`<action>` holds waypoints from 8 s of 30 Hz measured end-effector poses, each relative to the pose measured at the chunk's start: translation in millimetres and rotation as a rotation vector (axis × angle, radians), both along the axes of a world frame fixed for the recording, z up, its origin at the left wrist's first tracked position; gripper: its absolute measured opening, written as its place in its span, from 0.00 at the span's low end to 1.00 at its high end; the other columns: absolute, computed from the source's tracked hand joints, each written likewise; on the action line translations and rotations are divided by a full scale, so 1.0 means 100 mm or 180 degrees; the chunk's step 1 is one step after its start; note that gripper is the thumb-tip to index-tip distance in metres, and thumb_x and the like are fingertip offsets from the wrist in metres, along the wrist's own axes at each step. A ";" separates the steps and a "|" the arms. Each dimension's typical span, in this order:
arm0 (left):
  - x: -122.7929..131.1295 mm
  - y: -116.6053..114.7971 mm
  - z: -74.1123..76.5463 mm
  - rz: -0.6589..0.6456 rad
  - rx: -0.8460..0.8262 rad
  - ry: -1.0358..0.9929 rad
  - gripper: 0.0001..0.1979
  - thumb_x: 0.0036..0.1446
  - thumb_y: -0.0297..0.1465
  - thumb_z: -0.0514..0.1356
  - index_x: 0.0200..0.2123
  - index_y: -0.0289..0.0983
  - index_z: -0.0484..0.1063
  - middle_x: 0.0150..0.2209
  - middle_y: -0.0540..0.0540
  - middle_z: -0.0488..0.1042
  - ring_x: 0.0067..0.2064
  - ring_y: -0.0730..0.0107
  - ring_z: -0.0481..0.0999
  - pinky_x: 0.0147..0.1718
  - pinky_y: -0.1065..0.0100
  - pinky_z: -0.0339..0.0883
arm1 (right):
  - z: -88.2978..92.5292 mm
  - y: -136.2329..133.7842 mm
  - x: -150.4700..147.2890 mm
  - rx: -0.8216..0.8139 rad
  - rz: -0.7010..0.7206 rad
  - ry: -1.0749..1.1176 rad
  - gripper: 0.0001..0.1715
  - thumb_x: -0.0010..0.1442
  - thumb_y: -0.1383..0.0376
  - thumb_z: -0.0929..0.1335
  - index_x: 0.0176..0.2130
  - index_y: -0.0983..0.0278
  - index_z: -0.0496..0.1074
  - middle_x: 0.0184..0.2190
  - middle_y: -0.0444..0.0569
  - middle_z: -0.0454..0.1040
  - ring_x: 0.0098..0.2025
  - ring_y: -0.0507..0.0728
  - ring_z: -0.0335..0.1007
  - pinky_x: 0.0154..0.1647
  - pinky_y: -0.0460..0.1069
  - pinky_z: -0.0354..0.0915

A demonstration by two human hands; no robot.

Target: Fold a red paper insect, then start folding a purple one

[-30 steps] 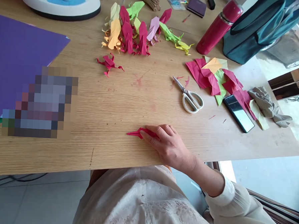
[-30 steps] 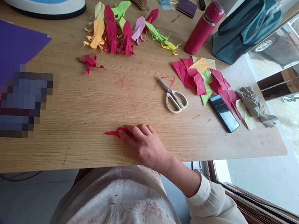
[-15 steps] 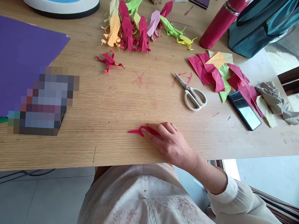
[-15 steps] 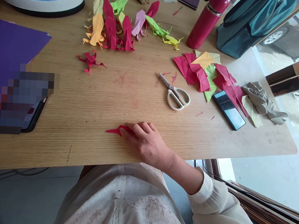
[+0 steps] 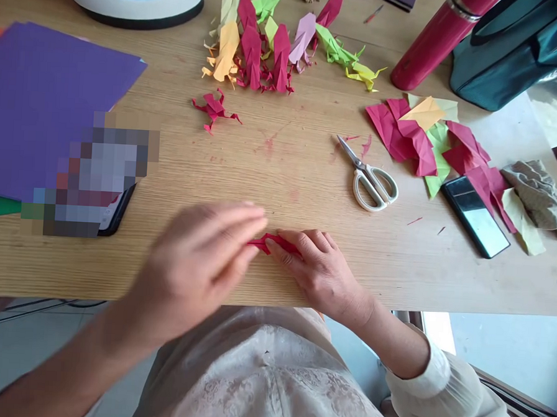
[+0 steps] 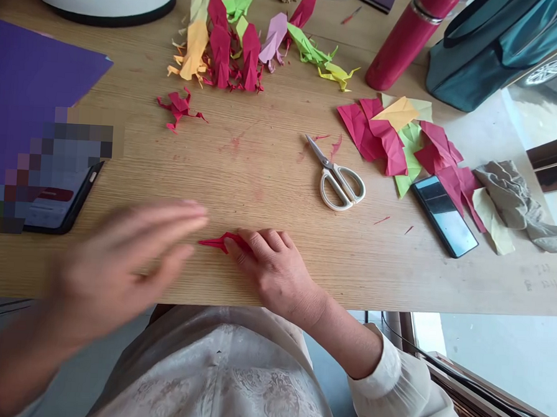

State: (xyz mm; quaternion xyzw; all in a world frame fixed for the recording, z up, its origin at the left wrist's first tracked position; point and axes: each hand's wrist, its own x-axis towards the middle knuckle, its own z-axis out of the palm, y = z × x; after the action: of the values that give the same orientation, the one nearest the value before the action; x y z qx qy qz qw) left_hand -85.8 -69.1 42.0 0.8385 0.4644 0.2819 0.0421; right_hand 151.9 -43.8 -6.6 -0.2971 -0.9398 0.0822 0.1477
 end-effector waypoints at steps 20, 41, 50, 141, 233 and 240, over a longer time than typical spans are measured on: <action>0.30 -0.44 -0.61 -0.0152 -0.0609 0.1099 0.46 0.67 0.54 0.47 0.72 0.25 0.43 0.72 0.27 0.49 0.73 0.44 0.50 0.69 0.50 0.44 | -0.01 -0.04 0.09 -0.0842 -0.0354 0.0944 0.20 0.72 0.72 0.60 0.61 0.64 0.60 0.56 0.57 0.74 0.55 0.58 0.72 0.55 0.56 0.70; 0.42 -0.45 -0.52 0.0175 -0.0746 0.1240 0.40 0.66 0.56 0.46 0.67 0.31 0.62 0.72 0.33 0.53 0.71 0.48 0.56 0.69 0.44 0.41 | 0.02 -0.21 0.23 0.0131 -0.0351 0.0137 0.23 0.70 0.71 0.62 0.63 0.69 0.66 0.61 0.64 0.68 0.59 0.67 0.66 0.50 0.60 0.67; 0.42 -0.46 -0.50 0.0215 -0.0813 0.1264 0.40 0.66 0.56 0.46 0.69 0.33 0.58 0.72 0.34 0.52 0.72 0.49 0.55 0.69 0.43 0.41 | 0.08 -0.14 0.13 0.0069 -0.0506 0.0127 0.25 0.70 0.71 0.63 0.64 0.70 0.63 0.55 0.62 0.73 0.52 0.64 0.68 0.48 0.58 0.66; 0.51 -0.38 -0.61 -0.0189 -0.0515 0.1484 0.50 0.63 0.60 0.45 0.71 0.22 0.49 0.73 0.32 0.48 0.74 0.49 0.47 0.70 0.54 0.44 | 0.14 -0.07 0.23 -0.0733 -0.0833 0.0524 0.09 0.67 0.70 0.66 0.45 0.66 0.75 0.40 0.55 0.70 0.40 0.60 0.65 0.43 0.57 0.64; 0.00 0.17 -0.49 -0.1552 -0.0644 0.0586 0.24 0.72 0.36 0.51 0.65 0.31 0.61 0.68 0.39 0.63 0.71 0.57 0.58 0.70 0.51 0.53 | 0.08 -0.18 0.29 -0.0739 -0.0221 0.0585 0.23 0.68 0.74 0.62 0.59 0.64 0.71 0.53 0.58 0.74 0.47 0.62 0.68 0.44 0.59 0.65; 0.01 0.11 -0.43 -0.1434 -0.0178 0.0576 0.18 0.69 0.28 0.56 0.59 0.31 0.68 0.64 0.38 0.69 0.67 0.58 0.65 0.66 0.56 0.62 | 0.05 -0.19 0.29 -0.0643 -0.0142 0.0488 0.24 0.67 0.74 0.63 0.60 0.65 0.69 0.52 0.60 0.74 0.46 0.63 0.68 0.42 0.60 0.66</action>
State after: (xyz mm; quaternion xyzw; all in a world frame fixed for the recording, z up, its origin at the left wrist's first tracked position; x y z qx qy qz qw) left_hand -84.7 -57.7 -0.6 0.9412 0.2752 0.1762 0.0854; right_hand 181.0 -62.9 -1.4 -0.3241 -0.9058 0.1956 0.1903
